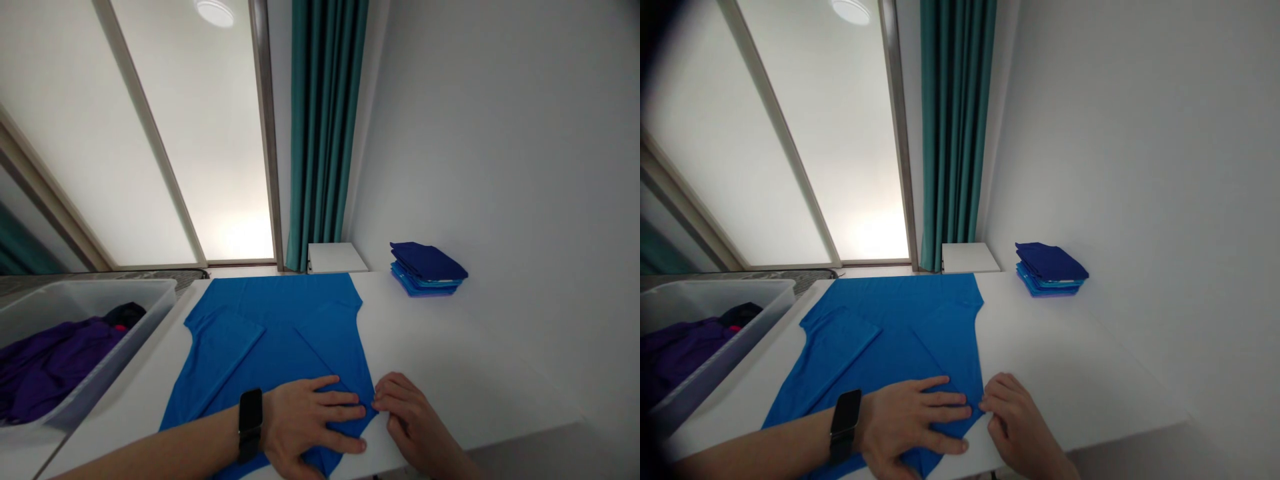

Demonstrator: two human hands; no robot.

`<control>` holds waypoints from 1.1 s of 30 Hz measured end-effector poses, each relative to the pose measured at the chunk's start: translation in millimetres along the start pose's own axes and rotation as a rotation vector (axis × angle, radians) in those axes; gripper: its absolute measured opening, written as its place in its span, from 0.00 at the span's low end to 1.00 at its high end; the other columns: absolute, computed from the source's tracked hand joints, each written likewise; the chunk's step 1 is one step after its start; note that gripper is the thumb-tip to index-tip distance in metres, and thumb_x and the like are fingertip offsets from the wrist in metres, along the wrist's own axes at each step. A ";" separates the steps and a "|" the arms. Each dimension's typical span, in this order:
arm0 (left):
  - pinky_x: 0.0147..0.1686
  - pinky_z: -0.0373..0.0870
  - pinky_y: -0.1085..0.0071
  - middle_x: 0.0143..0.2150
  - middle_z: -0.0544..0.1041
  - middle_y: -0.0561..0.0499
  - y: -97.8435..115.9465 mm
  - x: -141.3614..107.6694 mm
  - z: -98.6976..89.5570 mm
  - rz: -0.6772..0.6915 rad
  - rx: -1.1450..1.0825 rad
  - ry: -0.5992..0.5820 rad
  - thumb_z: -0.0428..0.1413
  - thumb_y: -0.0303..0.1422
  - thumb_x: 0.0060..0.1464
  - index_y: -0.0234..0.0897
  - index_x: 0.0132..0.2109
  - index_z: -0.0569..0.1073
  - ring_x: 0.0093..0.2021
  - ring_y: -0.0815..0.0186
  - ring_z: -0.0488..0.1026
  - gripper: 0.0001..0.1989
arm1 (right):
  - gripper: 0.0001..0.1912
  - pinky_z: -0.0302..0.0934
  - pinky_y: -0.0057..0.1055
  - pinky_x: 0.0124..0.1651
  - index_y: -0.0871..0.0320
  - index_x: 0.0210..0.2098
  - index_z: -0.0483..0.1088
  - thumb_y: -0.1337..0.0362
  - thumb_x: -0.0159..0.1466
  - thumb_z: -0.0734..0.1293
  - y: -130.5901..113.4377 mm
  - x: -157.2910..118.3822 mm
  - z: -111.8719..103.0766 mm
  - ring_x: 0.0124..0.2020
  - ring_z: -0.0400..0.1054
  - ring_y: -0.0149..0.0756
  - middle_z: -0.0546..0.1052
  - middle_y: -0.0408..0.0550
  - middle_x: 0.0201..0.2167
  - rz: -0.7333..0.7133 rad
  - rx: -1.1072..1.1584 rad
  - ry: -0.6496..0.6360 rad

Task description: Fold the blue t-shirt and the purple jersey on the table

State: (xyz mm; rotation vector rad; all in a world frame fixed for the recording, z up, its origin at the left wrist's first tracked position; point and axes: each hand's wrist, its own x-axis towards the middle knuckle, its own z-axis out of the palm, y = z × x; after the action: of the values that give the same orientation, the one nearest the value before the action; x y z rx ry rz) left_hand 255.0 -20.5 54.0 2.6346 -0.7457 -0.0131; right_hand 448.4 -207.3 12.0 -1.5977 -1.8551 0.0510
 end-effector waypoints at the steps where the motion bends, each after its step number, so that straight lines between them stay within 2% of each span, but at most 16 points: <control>1: 0.68 0.42 0.55 0.70 0.53 0.47 1.0 1.7 -2.2 -0.019 0.001 0.001 0.46 0.48 0.62 0.45 0.67 0.57 0.68 0.55 0.52 0.30 | 0.17 0.60 0.36 0.39 0.56 0.32 0.68 0.80 0.52 0.55 0.4 -0.5 0.2 0.37 0.64 0.39 0.71 0.48 0.30 0.004 0.000 0.000; 3: 0.68 0.42 0.56 0.70 0.55 0.47 2.0 8.4 -4.7 -0.108 0.010 0.035 0.44 0.46 0.64 0.43 0.67 0.56 0.68 0.57 0.53 0.28 | 0.17 0.60 0.36 0.39 0.56 0.32 0.68 0.80 0.52 0.56 1.8 -1.8 1.1 0.38 0.64 0.39 0.71 0.48 0.31 0.009 0.002 0.002; 5: 0.67 0.45 0.56 0.69 0.58 0.46 1.4 19.3 -2.4 -0.272 0.031 0.114 0.42 0.42 0.66 0.40 0.68 0.55 0.68 0.59 0.53 0.26 | 0.17 0.59 0.36 0.40 0.56 0.32 0.68 0.80 0.51 0.56 3.4 -2.9 2.3 0.38 0.64 0.39 0.71 0.48 0.31 0.016 0.005 0.003; 7: 0.66 0.49 0.57 0.68 0.58 0.45 -0.3 32.7 5.5 -0.448 0.062 0.186 0.40 0.39 0.67 0.37 0.68 0.55 0.68 0.60 0.54 0.26 | 0.17 0.59 0.36 0.40 0.56 0.32 0.69 0.80 0.51 0.55 4.2 -3.5 3.3 0.38 0.63 0.39 0.71 0.48 0.31 0.017 0.006 0.000; 9: 0.65 0.51 0.58 0.69 0.56 0.43 -1.8 45.8 17.4 -0.534 0.099 0.219 0.38 0.40 0.67 0.33 0.68 0.54 0.68 0.59 0.52 0.26 | 0.17 0.59 0.36 0.40 0.56 0.32 0.68 0.80 0.52 0.55 4.2 -3.6 3.8 0.38 0.63 0.38 0.70 0.48 0.31 0.022 0.004 -0.002; 14: 0.67 0.44 0.60 0.70 0.53 0.46 -2.5 60.5 46.9 -0.472 0.208 0.249 0.37 0.42 0.68 0.35 0.68 0.53 0.70 0.62 0.46 0.27 | 0.14 0.59 0.36 0.41 0.56 0.29 0.67 0.78 0.53 0.56 3.9 -3.2 3.7 0.37 0.62 0.37 0.69 0.46 0.28 0.032 -0.004 -0.002; 18: 0.68 0.42 0.60 0.71 0.51 0.46 -2.4 56.5 56.9 -0.481 0.274 0.253 0.38 0.44 0.67 0.34 0.69 0.51 0.70 0.61 0.46 0.29 | 0.15 0.59 0.36 0.42 0.56 0.30 0.68 0.78 0.52 0.56 4.6 -3.4 4.5 0.37 0.63 0.38 0.70 0.47 0.29 0.020 -0.008 0.007; 23: 0.68 0.40 0.59 0.71 0.51 0.45 -1.2 54.5 56.3 -0.471 0.310 0.247 0.37 0.44 0.67 0.34 0.69 0.50 0.70 0.59 0.45 0.29 | 0.15 0.59 0.36 0.41 0.56 0.30 0.68 0.79 0.52 0.56 4.4 -3.0 5.7 0.37 0.63 0.38 0.70 0.47 0.30 0.016 -0.013 0.022; 28: 0.67 0.43 0.60 0.70 0.53 0.46 -1.5 55.7 49.8 -0.502 0.238 0.236 0.36 0.45 0.67 0.35 0.69 0.51 0.70 0.61 0.47 0.30 | 0.15 0.59 0.36 0.41 0.56 0.30 0.67 0.79 0.52 0.56 3.7 -2.7 4.6 0.38 0.62 0.38 0.70 0.47 0.30 0.017 -0.001 0.015; 33: 0.67 0.45 0.58 0.70 0.54 0.46 -16.6 55.7 41.9 -0.571 0.220 0.256 0.36 0.46 0.67 0.37 0.69 0.52 0.70 0.60 0.48 0.29 | 0.16 0.58 0.36 0.40 0.57 0.31 0.68 0.80 0.51 0.56 5.0 -3.6 4.2 0.37 0.62 0.38 0.71 0.47 0.30 0.021 0.025 0.016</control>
State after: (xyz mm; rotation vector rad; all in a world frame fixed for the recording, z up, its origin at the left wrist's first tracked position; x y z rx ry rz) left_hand 306.2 -51.4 14.6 2.8885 0.1075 0.2529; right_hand 450.7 -207.6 4.9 -1.5965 -1.8189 0.0706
